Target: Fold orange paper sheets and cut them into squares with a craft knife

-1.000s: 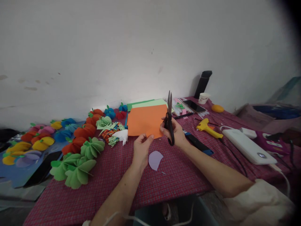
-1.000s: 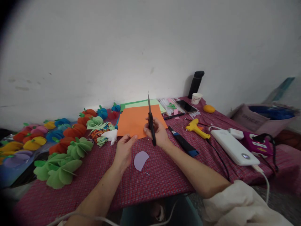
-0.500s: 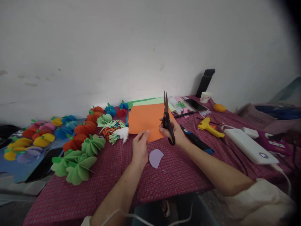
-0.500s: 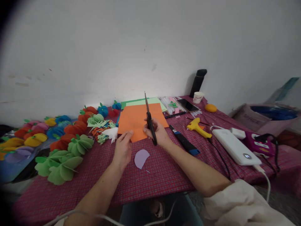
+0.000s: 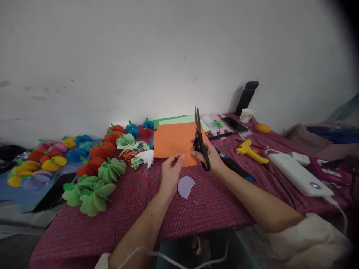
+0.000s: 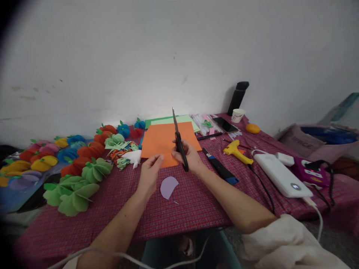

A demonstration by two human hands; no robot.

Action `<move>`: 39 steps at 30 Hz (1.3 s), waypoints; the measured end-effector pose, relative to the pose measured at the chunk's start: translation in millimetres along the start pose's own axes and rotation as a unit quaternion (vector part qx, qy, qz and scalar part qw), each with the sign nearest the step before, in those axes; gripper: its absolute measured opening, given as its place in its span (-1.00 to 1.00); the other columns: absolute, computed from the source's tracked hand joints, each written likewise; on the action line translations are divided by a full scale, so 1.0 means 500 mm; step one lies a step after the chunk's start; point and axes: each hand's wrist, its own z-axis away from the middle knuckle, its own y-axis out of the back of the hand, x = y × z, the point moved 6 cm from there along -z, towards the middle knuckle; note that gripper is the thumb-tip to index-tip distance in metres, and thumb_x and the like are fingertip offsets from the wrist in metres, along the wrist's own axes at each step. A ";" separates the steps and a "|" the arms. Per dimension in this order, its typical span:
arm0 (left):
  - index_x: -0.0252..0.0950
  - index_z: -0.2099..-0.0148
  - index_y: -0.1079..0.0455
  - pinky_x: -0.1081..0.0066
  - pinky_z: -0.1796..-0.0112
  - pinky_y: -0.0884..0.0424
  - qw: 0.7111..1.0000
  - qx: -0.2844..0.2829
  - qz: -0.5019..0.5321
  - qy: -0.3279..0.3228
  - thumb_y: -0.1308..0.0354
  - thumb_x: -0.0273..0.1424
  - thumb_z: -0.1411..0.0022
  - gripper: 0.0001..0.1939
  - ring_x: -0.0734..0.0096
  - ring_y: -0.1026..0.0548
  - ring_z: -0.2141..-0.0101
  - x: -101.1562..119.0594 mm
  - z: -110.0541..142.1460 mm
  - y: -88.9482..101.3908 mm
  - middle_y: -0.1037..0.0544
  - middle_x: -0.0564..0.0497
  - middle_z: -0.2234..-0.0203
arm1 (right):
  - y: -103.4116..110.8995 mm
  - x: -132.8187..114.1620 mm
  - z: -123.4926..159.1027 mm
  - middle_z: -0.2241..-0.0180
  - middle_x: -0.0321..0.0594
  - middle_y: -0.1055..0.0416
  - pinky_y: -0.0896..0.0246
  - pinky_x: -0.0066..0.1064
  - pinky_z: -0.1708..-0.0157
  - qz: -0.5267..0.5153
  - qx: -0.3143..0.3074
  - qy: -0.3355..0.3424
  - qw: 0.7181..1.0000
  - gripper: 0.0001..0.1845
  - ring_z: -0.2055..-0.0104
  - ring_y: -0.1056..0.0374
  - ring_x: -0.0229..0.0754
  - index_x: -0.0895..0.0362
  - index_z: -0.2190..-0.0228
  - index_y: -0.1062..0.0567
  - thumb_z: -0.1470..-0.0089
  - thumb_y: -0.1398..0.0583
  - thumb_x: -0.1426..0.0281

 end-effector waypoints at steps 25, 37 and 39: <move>-0.29 0.33 -0.47 0.44 0.33 -0.23 0.936 -0.063 -0.346 -0.034 -0.04 -0.18 -0.13 -0.70 0.35 -0.38 0.40 -0.011 -0.030 0.028 -0.48 0.01 0.48 | 0.031 0.047 -0.026 0.53 -0.40 -0.26 -0.09 -0.46 0.53 0.076 0.030 -0.034 0.996 -0.58 0.54 -0.18 -0.34 0.14 0.26 -0.29 0.25 -0.22 0.38; -0.31 0.15 -0.39 0.22 0.18 -0.18 0.639 -0.178 -0.745 -0.067 -0.07 -0.10 -0.11 -0.60 0.07 -0.33 0.16 -0.012 0.095 -0.025 -0.43 -0.17 0.22 | 0.059 0.059 -0.037 0.42 -0.27 -0.36 -0.20 -0.33 0.37 0.159 0.085 0.008 0.983 -0.56 0.39 -0.30 -0.18 0.11 0.19 -0.32 0.21 -0.21 0.37; -0.30 0.17 -0.37 0.27 0.20 -0.21 0.647 -0.176 -0.740 -0.047 -0.11 -0.12 -0.08 -0.61 0.11 -0.35 0.17 -0.019 0.091 -0.024 -0.43 -0.16 0.22 | 0.060 0.055 -0.037 0.42 -0.27 -0.37 -0.21 -0.32 0.36 0.160 0.086 0.015 0.983 -0.55 0.38 -0.31 -0.17 0.11 0.17 -0.32 0.20 -0.20 0.37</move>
